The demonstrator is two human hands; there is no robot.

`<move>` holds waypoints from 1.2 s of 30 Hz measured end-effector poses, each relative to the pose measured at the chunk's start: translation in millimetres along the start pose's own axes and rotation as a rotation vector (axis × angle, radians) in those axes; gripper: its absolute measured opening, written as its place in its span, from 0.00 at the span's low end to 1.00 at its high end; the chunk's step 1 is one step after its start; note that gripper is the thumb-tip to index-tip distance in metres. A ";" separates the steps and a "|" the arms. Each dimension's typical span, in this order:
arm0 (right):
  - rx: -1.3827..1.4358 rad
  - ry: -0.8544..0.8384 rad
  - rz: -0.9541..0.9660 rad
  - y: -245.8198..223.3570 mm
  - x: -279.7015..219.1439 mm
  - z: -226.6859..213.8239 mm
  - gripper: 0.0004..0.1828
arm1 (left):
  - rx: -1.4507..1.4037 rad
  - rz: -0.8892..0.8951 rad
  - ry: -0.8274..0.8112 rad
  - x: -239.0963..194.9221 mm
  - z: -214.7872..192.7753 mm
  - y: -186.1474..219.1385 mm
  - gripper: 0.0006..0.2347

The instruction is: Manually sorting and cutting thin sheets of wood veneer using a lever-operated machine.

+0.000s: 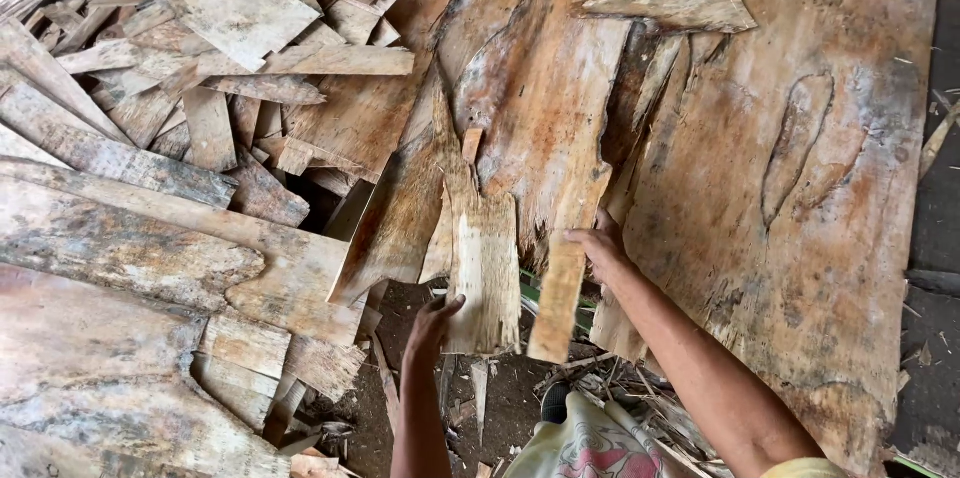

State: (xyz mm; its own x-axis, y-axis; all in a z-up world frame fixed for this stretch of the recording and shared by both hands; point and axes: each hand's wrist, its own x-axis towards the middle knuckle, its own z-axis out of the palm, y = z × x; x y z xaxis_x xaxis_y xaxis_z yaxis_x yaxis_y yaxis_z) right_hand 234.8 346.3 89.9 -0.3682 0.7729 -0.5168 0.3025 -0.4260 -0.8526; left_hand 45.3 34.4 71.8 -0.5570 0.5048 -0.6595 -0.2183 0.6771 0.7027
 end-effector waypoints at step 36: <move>0.282 0.404 0.174 151.1 -125.1 -292.1 0.41 | 0.138 0.725 -0.360 -36.8 137.1 8.4 0.15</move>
State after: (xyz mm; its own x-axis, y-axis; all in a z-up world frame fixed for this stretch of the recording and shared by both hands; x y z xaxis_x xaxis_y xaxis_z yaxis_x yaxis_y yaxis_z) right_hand 583.4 322.6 48.1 0.0514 0.7756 -0.6291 0.0597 -0.6312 -0.7734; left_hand 173.8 94.9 65.4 -0.2254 0.9674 -0.1155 0.2107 0.1642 0.9637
